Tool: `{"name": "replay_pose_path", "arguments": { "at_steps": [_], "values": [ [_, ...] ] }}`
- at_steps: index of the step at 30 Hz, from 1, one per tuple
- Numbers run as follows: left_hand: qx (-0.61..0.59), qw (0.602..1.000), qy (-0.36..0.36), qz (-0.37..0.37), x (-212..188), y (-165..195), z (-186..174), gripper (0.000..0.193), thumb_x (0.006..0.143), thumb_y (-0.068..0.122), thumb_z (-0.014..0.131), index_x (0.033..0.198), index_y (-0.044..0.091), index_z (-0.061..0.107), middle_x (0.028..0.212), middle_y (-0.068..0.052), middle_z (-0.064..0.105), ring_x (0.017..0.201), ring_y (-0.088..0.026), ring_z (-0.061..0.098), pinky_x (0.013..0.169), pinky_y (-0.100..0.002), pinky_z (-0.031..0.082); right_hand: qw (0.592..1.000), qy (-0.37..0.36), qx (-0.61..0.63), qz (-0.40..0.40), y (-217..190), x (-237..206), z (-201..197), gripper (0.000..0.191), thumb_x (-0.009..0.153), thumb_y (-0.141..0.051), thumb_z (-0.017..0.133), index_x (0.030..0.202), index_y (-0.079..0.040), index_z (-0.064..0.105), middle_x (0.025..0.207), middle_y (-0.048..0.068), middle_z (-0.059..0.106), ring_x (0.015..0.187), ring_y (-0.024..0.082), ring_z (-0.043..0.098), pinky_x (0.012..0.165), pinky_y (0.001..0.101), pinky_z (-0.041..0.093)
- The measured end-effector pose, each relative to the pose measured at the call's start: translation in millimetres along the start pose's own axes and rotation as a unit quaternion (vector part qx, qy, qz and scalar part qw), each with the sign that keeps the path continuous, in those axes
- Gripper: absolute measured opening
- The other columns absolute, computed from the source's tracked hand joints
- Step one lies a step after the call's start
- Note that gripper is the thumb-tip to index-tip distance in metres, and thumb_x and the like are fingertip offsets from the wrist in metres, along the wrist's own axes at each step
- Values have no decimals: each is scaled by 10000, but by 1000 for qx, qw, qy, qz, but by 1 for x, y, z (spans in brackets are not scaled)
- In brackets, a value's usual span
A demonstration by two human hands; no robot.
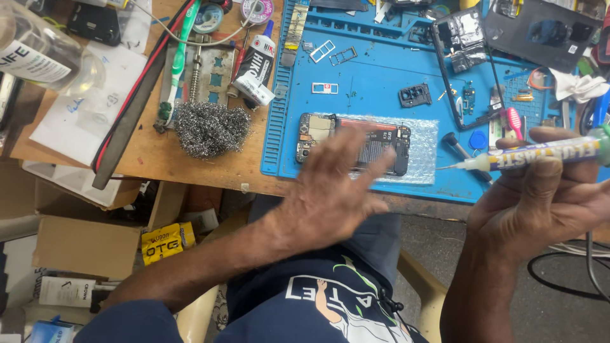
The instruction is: The person disassembles a smartphone on a blue repair mat, prying open the back cover and working around the battery with a pry tool and screwdriver. They then apply liquid from a syringe onto the phone interior and scrub it with a toothbrush.
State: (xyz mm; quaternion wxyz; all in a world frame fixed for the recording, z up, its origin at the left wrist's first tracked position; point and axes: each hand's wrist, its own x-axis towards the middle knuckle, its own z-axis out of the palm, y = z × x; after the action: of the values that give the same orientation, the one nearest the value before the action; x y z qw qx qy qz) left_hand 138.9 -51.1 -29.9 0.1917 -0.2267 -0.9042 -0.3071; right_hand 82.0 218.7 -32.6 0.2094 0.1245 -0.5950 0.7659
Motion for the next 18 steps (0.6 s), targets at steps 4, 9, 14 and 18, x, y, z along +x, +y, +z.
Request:
{"name": "replay_pose_path", "arguments": {
  "at_steps": [4,9,14,18],
  "values": [
    [62,995,-49,-67,0,-12,-13,692,966,421,704,1496,28,497,1507,-238,397,1447,-423,322,1193,-575,267,1000,-22,-2,-6,6,9,8,760,1203,25,678,1672,-113,95,1145,196,642,937,265,694,876,386,618],
    [-10,995,-97,-27,-6,4,-9,707,945,402,718,1459,-24,486,1516,-245,390,1470,-401,319,1205,-546,280,999,-46,-3,-15,19,18,20,796,1208,31,672,1678,-158,57,1165,202,643,946,275,695,885,406,607],
    [-8,994,-110,-18,-12,9,-8,724,913,401,731,1450,-21,491,1546,-256,345,1491,-427,269,1213,-560,277,995,-88,-15,-38,30,20,34,835,1213,37,667,1683,-204,20,1186,208,644,954,284,696,894,426,597],
    [-21,990,-138,-11,-14,13,-3,771,889,406,741,1460,-37,471,1580,-287,271,1525,-483,169,1232,-598,254,984,-144,-85,-61,34,21,51,863,1210,44,652,1643,-308,-6,1215,217,677,1008,305,727,936,457,612]
  ]
}}
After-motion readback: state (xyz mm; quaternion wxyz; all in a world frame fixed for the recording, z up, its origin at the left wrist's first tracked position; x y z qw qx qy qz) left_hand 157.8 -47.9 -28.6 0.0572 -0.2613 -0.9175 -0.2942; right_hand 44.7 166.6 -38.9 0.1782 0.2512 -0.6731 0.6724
